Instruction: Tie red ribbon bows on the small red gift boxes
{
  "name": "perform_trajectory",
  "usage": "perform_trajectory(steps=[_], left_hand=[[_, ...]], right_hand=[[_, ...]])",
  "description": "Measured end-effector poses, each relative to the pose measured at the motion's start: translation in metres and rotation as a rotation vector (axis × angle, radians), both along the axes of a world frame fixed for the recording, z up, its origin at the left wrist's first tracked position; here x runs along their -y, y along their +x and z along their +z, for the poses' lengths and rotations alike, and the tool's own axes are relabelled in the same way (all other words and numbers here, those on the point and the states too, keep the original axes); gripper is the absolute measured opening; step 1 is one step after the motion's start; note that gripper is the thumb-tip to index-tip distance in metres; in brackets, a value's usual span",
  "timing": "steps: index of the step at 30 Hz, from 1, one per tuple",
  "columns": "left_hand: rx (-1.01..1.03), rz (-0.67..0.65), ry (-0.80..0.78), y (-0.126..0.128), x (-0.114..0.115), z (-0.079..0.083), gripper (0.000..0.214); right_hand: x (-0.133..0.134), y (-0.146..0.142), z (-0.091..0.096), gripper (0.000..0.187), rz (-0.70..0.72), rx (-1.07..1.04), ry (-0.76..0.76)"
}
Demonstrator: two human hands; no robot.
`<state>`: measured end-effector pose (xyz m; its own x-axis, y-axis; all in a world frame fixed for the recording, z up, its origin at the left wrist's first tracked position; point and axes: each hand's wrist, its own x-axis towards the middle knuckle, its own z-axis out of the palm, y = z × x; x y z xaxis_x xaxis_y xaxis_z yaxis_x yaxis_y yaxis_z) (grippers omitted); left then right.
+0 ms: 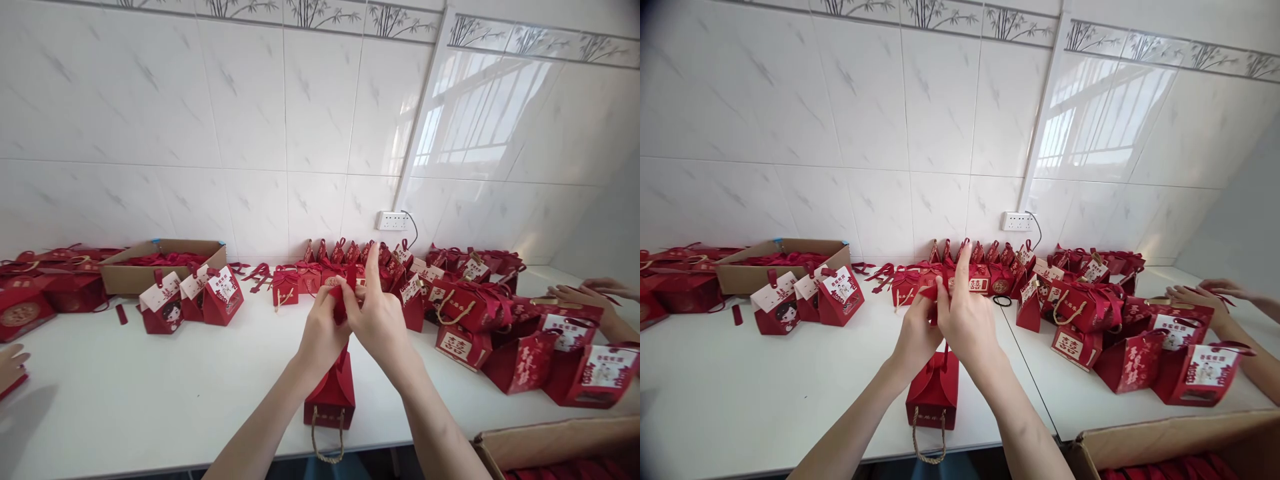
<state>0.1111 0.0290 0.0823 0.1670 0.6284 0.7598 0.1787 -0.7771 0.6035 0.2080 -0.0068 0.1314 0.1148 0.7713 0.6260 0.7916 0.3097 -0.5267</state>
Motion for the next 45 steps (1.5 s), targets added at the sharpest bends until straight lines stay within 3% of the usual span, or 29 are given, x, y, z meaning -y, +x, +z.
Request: perform_trajectory(steps=[4,8,10,12,14,17,21,24,27,30,33,37,41,45], left_hand=[[0.022,-0.141,-0.268,-0.01,0.001,0.007,0.022],[0.069,-0.329,-0.545,-0.027,-0.004,0.013,0.033],[0.083,-0.401,-0.596,-0.032,-0.008,0.014,0.034],[0.089,-0.436,-0.622,-0.034,-0.011,0.013,0.033],[0.13,-0.428,-0.643,-0.033,-0.013,0.011,0.032],[0.276,-0.406,-0.711,-0.031,-0.015,0.006,0.03],[0.496,-0.467,-0.838,-0.028,-0.02,0.0,0.03],[0.431,-0.467,-0.753,-0.03,-0.023,0.0,0.027],[0.163,-0.432,-0.524,-0.034,-0.02,0.005,0.024],[-0.082,-0.408,-0.342,-0.04,-0.015,0.012,0.021],[-0.279,-0.394,-0.212,-0.045,-0.01,0.019,0.017],[-0.396,-0.317,-0.041,-0.049,-0.006,0.02,0.027],[-0.357,-0.315,0.041,-0.054,-0.008,0.013,0.027],[-0.216,-0.353,-0.038,-0.056,-0.01,0.002,0.023]], right_hand=[[-0.002,0.02,-0.004,0.084,0.189,-0.245,-0.019],[-0.016,0.041,-0.015,0.06,0.379,-0.503,-0.225],[-0.022,0.042,-0.02,0.046,0.532,-0.549,-0.361],[-0.026,0.038,-0.025,0.038,0.614,-0.624,-0.401],[-0.027,0.031,-0.029,0.034,0.59,-0.72,-0.323],[-0.022,0.024,-0.035,0.024,0.499,-0.745,-0.078],[-0.006,0.023,-0.047,0.012,0.521,-0.428,0.189],[0.002,0.028,-0.055,0.018,0.639,-0.188,0.139],[-0.001,0.031,-0.061,0.039,0.705,-0.361,-0.01],[-0.01,0.03,-0.063,0.034,0.726,-0.571,-0.218],[-0.014,0.023,-0.064,0.025,0.74,-0.532,-0.396],[-0.009,0.013,-0.068,0.009,0.489,-0.412,-0.339],[0.001,0.009,-0.067,0.017,0.37,-0.233,-0.16],[-0.002,0.004,-0.064,0.028,0.32,-0.452,-0.138]])
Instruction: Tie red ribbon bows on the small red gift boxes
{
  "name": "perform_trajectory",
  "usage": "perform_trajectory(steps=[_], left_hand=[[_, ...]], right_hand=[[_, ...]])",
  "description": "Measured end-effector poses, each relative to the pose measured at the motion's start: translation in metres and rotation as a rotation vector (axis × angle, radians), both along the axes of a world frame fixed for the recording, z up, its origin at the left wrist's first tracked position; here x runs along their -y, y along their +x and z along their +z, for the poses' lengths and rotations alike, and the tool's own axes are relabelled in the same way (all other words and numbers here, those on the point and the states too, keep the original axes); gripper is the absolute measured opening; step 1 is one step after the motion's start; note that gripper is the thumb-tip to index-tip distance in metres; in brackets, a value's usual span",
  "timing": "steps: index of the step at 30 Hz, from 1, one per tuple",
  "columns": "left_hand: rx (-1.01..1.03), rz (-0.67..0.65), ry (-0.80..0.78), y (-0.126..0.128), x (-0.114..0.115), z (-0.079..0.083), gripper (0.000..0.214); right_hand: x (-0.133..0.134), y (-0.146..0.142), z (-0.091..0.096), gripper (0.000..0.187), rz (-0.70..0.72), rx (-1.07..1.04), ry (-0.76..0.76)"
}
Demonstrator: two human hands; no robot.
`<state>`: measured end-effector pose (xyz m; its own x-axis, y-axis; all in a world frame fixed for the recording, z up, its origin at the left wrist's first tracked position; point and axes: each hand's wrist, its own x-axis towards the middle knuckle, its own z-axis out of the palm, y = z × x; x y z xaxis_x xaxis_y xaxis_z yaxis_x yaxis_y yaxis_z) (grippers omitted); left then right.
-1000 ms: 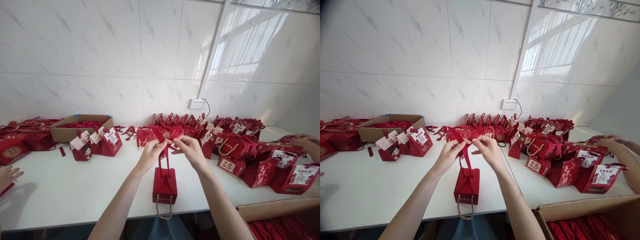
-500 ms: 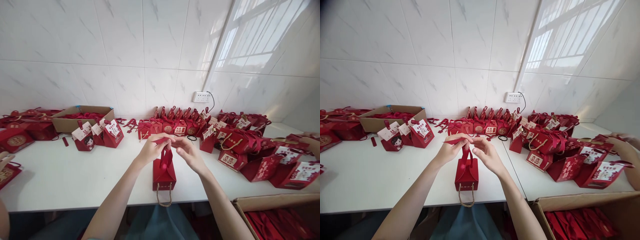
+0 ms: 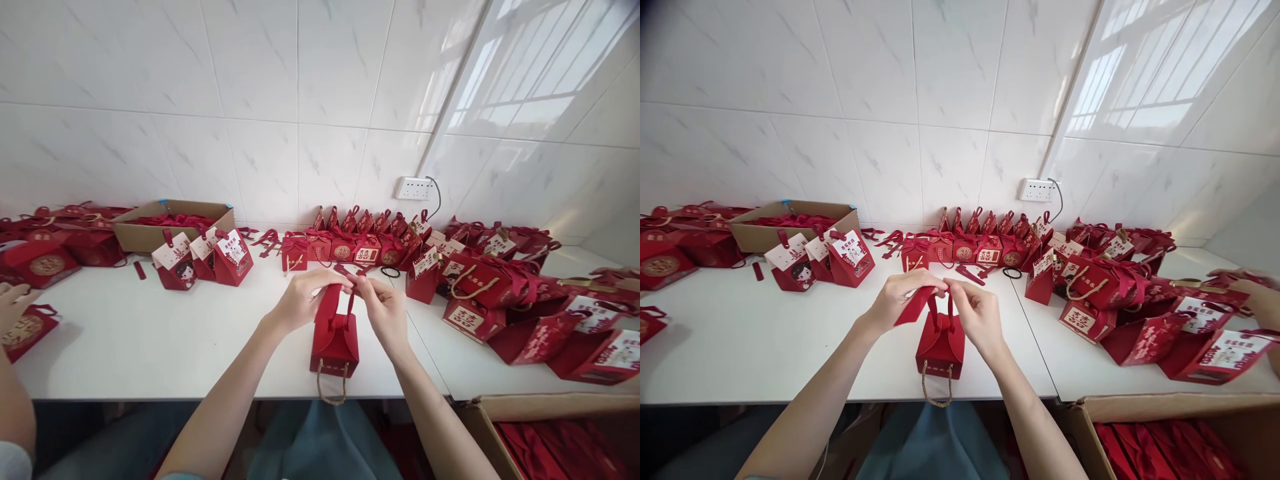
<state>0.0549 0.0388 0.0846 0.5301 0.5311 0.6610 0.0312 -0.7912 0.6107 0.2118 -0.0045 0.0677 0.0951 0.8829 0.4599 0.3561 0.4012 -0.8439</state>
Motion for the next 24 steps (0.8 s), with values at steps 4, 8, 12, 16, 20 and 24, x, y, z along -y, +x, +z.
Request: perform_trajectory(steps=[4,8,12,16,20,24], left_hand=[[0.281,0.153,-0.261,0.005,0.004,-0.021,0.022],[0.58,0.359,-0.552,0.004,0.01,-0.05,0.029],[0.632,0.522,-0.69,-0.022,0.016,-0.081,0.036],[0.3,0.785,-0.709,-0.064,0.021,-0.113,0.035],[-0.197,0.898,-0.663,-0.086,0.022,-0.133,0.034],[-0.175,0.877,-0.355,-0.071,0.018,-0.123,0.028]], right_hand=[[-0.008,-0.004,-0.005,0.033,-0.25,-0.286,-0.034],[0.001,0.006,-0.018,0.056,-0.446,-0.288,-0.044],[0.029,0.034,-0.04,0.056,-0.614,-0.19,-0.047],[0.059,0.066,-0.076,0.057,-0.763,-0.015,-0.181],[0.079,0.082,-0.106,0.055,-0.668,0.354,-0.46],[0.073,0.078,-0.106,0.065,-0.678,0.606,-0.413]])
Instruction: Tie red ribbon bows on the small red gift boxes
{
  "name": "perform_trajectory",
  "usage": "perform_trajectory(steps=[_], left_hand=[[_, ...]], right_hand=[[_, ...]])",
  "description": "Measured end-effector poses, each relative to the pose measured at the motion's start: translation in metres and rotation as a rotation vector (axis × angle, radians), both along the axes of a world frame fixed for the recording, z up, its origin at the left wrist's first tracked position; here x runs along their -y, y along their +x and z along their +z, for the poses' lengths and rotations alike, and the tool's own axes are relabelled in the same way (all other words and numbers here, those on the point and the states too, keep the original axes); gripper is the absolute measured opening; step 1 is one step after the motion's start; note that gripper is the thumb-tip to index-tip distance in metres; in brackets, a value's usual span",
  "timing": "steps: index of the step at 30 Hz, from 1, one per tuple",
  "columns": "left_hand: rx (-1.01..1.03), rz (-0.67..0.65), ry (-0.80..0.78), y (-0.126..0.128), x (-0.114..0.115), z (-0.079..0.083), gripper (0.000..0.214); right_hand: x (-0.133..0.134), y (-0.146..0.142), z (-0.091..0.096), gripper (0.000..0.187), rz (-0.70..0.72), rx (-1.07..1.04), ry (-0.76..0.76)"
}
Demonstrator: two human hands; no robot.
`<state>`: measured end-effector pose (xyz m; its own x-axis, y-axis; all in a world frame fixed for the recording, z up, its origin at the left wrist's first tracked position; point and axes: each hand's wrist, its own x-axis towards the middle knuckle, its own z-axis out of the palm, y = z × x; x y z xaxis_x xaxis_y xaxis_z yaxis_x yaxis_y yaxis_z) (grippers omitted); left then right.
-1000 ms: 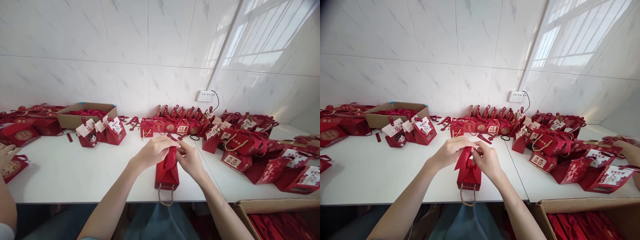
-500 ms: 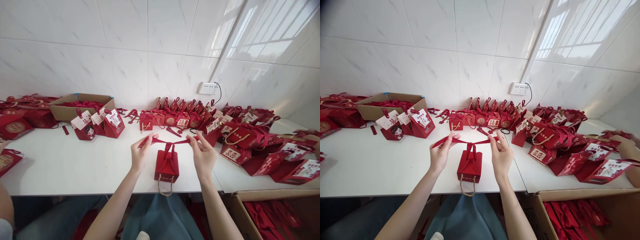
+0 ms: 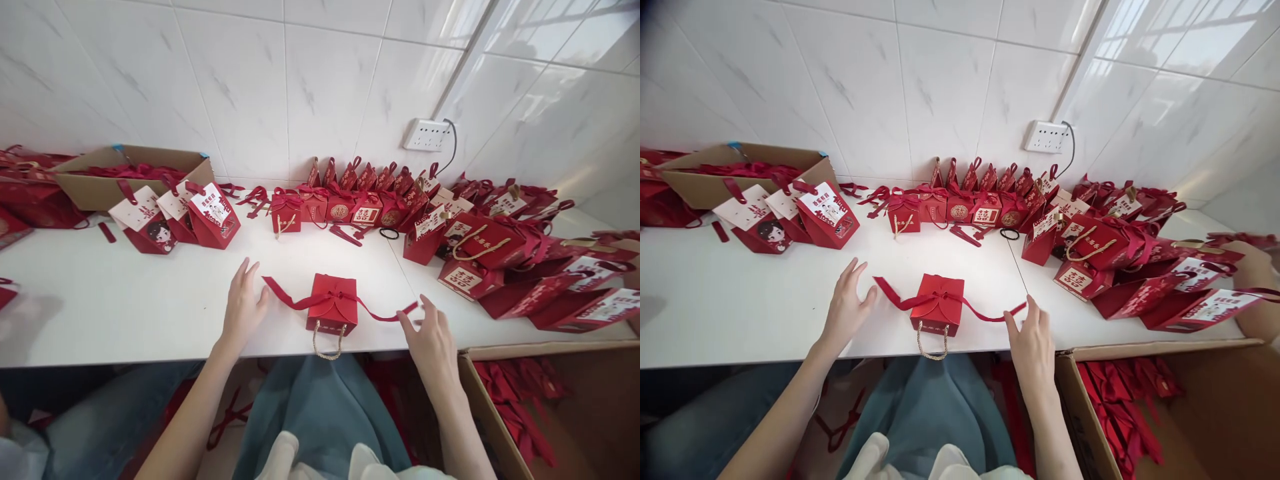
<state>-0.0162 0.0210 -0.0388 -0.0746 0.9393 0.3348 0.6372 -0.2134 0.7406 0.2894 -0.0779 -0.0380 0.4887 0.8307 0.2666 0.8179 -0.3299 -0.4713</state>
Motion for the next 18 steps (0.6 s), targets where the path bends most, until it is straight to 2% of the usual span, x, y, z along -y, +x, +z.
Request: perform_trajectory(steps=[2,4,6,8,12,18], left_hand=[[-0.006,-0.186,0.025,0.013,-0.003,0.011,0.031],[0.044,-0.412,-0.17,0.025,-0.004,0.02,0.029],[0.092,-0.57,-0.408,0.033,-0.003,0.025,0.037],[0.156,-0.666,-0.577,0.037,-0.002,0.027,0.043],[0.346,-0.782,-0.733,0.036,0.0,0.025,0.043],[0.542,-0.761,-0.777,0.034,-0.007,0.023,0.037]], right_hand=[[-0.012,-0.006,0.007,0.063,0.038,0.034,0.103],[-0.026,-0.015,0.014,0.055,0.223,-0.144,0.114],[-0.038,-0.023,0.018,0.049,0.446,-0.446,-0.007],[-0.046,-0.03,0.019,0.047,0.575,-0.723,-0.153],[-0.052,-0.035,0.016,0.042,0.645,-1.026,-0.296],[-0.058,-0.031,0.011,0.047,0.594,-1.296,-0.435]])
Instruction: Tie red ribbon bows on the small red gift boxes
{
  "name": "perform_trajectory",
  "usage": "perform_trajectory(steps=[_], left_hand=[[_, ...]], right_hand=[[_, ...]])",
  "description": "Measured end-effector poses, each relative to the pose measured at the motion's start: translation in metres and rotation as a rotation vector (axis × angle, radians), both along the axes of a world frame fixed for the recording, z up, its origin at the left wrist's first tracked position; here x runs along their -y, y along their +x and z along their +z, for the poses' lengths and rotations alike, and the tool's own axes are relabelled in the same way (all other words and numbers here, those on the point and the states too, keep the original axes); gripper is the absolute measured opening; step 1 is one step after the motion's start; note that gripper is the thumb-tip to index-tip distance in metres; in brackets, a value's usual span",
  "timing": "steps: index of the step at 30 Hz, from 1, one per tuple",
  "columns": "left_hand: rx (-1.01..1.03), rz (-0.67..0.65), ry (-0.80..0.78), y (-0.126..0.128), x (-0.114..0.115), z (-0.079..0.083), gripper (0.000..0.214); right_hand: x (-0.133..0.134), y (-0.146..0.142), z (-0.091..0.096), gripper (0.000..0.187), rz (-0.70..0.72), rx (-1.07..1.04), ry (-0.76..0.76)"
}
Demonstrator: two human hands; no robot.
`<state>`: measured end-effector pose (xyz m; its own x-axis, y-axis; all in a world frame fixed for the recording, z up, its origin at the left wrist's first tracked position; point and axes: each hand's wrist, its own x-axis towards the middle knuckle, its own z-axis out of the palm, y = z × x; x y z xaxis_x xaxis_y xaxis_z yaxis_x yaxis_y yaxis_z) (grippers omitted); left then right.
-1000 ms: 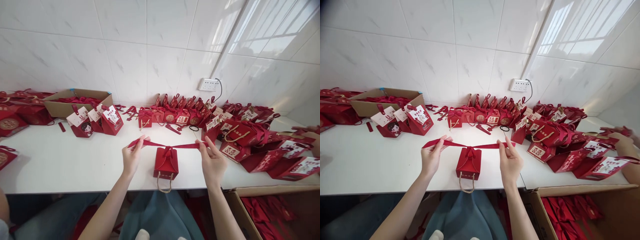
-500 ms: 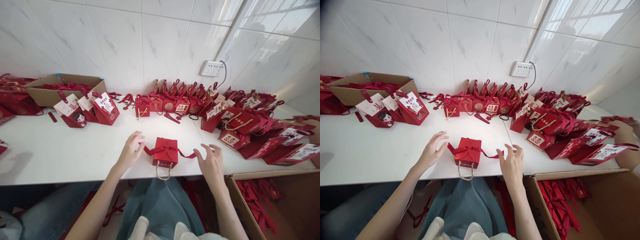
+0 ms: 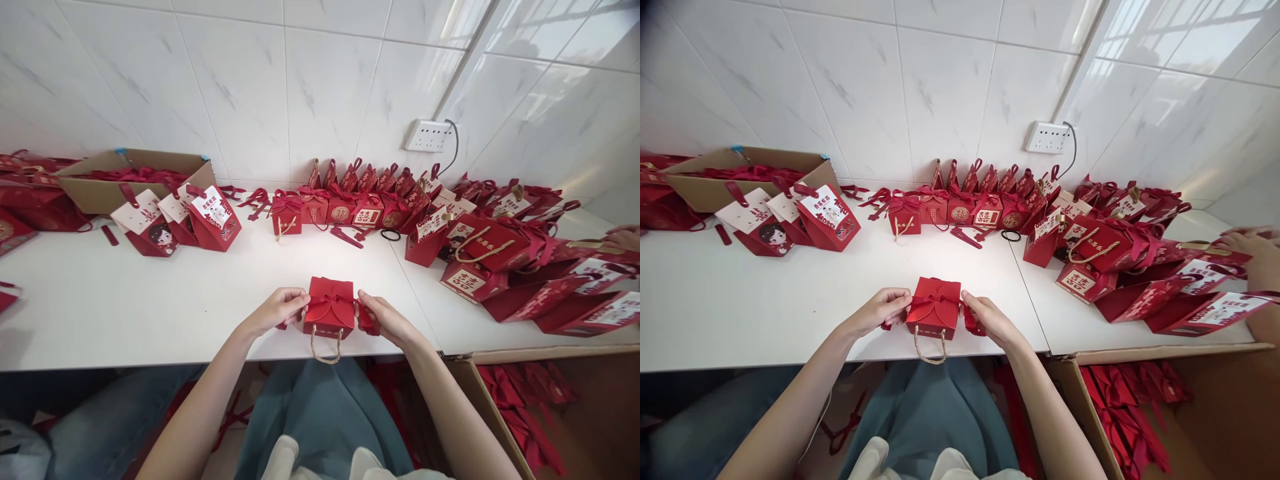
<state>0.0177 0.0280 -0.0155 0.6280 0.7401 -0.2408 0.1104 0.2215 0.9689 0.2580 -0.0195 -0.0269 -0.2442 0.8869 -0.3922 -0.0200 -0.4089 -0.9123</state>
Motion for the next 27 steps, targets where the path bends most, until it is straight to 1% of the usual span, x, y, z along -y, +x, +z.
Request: perform_trajectory(steps=[2,4,7,9,16,20,22,25,27], left_hand=[[0.042,0.015,-0.034,0.0,-0.003,-0.003,0.035],[0.076,0.023,-0.054,0.0,-0.004,-0.007,0.035],[0.1,0.015,-0.068,0.0,-0.003,-0.013,0.038],[0.115,0.014,-0.074,0.0,-0.001,-0.017,0.039],[0.125,0.019,-0.064,-0.003,0.001,-0.024,0.04],[0.12,0.04,-0.041,-0.005,-0.003,-0.031,0.044],[0.113,0.049,-0.024,-0.006,-0.004,-0.034,0.046],[0.087,0.049,0.006,-0.01,-0.003,-0.031,0.042],[0.064,0.043,0.023,-0.012,0.0,-0.023,0.038]], right_hand=[[-0.001,-0.001,-0.001,0.047,0.001,-0.011,-0.032],[-0.002,-0.003,-0.001,0.042,0.003,-0.03,-0.027],[-0.001,-0.003,-0.002,0.036,-0.004,-0.102,0.027],[0.001,-0.001,-0.003,0.036,0.003,-0.122,0.062],[0.001,0.008,-0.003,0.048,0.138,-0.001,0.037],[-0.005,0.014,-0.006,0.045,0.11,0.017,0.099],[-0.008,0.017,-0.006,0.043,0.133,0.036,0.117],[-0.008,0.02,0.001,0.038,0.166,0.067,0.157],[-0.007,0.019,0.012,0.033,0.158,0.069,0.216]])
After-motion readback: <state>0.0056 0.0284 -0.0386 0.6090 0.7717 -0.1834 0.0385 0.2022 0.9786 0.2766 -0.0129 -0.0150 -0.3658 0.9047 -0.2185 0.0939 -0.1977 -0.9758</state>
